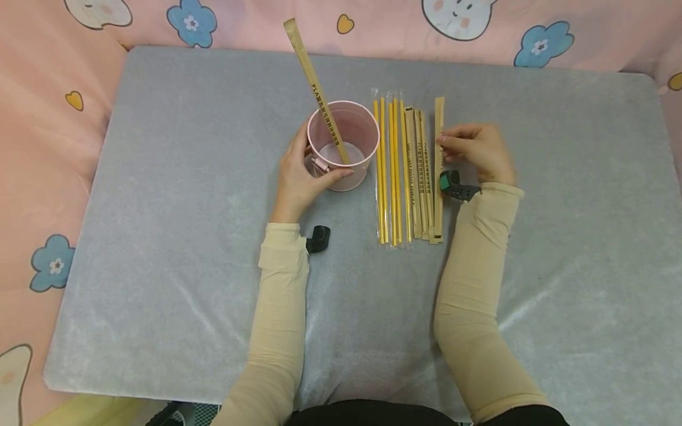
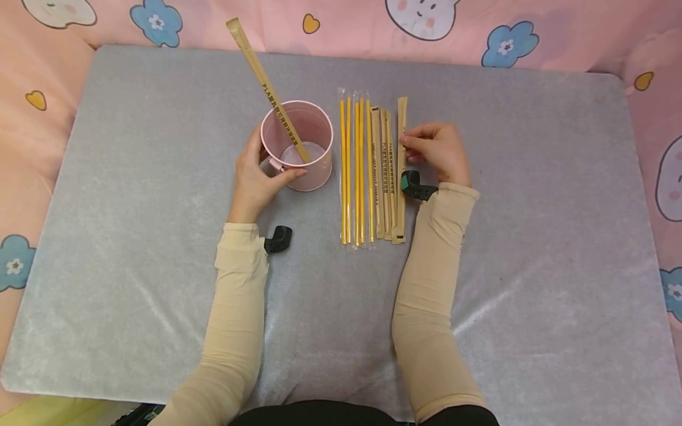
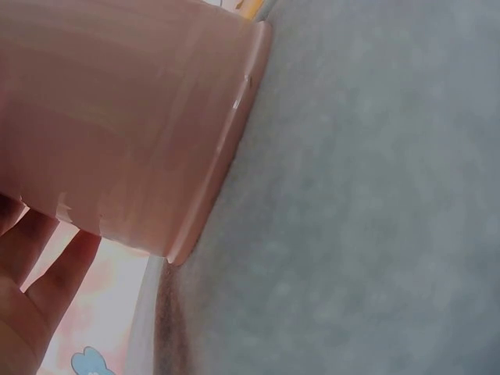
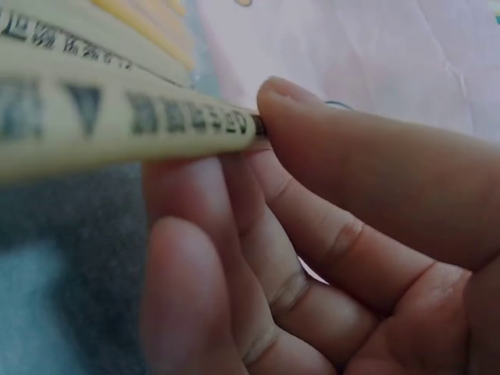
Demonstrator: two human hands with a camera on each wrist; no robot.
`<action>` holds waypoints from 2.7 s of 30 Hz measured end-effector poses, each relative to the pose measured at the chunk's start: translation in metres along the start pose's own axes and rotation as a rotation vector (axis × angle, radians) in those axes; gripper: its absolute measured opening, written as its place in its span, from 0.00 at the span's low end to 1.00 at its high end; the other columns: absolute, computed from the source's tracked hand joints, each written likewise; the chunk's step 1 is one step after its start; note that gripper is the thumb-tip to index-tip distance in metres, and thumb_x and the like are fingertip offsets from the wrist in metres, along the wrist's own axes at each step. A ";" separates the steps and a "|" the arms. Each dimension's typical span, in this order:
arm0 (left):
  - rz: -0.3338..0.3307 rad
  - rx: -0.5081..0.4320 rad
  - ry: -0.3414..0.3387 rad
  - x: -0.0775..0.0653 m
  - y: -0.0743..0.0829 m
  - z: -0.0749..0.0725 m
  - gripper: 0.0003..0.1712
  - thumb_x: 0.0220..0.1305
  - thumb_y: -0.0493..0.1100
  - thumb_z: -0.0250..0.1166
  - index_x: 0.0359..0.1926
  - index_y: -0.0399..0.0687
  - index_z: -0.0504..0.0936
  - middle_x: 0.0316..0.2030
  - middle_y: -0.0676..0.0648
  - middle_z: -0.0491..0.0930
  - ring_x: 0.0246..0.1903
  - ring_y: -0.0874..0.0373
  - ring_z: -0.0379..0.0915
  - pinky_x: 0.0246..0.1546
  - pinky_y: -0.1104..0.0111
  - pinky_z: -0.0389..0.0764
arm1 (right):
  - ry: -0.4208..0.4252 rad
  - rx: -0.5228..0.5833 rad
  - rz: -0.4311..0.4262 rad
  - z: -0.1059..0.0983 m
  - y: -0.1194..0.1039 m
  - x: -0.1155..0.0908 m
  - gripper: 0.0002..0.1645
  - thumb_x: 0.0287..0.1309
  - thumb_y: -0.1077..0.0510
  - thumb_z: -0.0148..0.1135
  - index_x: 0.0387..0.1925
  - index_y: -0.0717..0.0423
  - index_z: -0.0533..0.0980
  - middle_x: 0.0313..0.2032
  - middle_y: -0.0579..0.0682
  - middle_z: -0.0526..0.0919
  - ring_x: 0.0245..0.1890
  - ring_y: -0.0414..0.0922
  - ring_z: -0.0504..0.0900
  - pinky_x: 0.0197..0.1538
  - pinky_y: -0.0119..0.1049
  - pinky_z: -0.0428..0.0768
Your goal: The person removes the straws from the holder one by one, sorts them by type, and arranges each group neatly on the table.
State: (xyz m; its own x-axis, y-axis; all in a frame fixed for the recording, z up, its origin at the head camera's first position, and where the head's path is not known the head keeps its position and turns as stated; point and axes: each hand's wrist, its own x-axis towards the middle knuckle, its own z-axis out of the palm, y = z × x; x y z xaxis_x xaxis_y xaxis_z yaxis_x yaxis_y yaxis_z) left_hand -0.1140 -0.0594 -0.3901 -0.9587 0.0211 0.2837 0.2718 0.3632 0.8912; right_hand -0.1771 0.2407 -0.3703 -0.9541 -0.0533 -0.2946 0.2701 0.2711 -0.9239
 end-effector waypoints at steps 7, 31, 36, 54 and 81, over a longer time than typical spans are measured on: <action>0.019 0.000 0.004 -0.001 0.000 0.000 0.57 0.39 0.42 0.80 0.69 0.40 0.59 0.60 0.45 0.70 0.56 0.59 0.67 0.56 0.73 0.68 | -0.007 -0.070 0.041 0.002 0.004 0.003 0.05 0.57 0.63 0.64 0.27 0.53 0.82 0.21 0.41 0.81 0.20 0.36 0.80 0.26 0.27 0.80; 0.043 -0.007 0.020 0.000 -0.002 0.001 0.56 0.39 0.43 0.80 0.69 0.39 0.60 0.59 0.43 0.70 0.55 0.55 0.68 0.56 0.72 0.69 | -0.010 -0.126 0.055 0.005 0.008 0.004 0.06 0.56 0.60 0.66 0.25 0.52 0.84 0.18 0.40 0.81 0.18 0.36 0.79 0.25 0.26 0.79; 0.040 -0.010 0.020 -0.001 -0.002 0.001 0.56 0.39 0.42 0.80 0.68 0.39 0.60 0.59 0.42 0.70 0.56 0.54 0.67 0.56 0.72 0.69 | -0.012 -0.130 0.060 0.004 0.008 0.003 0.06 0.55 0.59 0.67 0.24 0.50 0.84 0.18 0.41 0.81 0.18 0.36 0.78 0.25 0.26 0.79; 0.034 -0.007 0.025 -0.001 -0.002 0.001 0.54 0.40 0.42 0.79 0.68 0.37 0.61 0.58 0.41 0.71 0.55 0.54 0.67 0.56 0.72 0.69 | -0.006 -0.108 0.057 0.005 0.008 0.003 0.07 0.56 0.60 0.66 0.23 0.51 0.83 0.17 0.42 0.81 0.17 0.37 0.78 0.25 0.26 0.79; 0.035 -0.006 0.020 0.000 -0.003 0.001 0.56 0.39 0.43 0.80 0.68 0.38 0.61 0.59 0.42 0.70 0.56 0.55 0.67 0.56 0.72 0.68 | 0.007 -0.092 0.056 0.006 0.008 0.002 0.08 0.54 0.62 0.67 0.22 0.52 0.84 0.18 0.42 0.82 0.17 0.37 0.78 0.24 0.27 0.79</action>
State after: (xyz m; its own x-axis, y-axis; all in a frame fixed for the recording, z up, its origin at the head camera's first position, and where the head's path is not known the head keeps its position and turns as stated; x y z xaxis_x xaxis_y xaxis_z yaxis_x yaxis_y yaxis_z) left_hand -0.1146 -0.0594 -0.3928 -0.9466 0.0153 0.3221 0.3061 0.3568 0.8826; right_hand -0.1765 0.2366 -0.3798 -0.9388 -0.0293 -0.3433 0.3104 0.3608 -0.8795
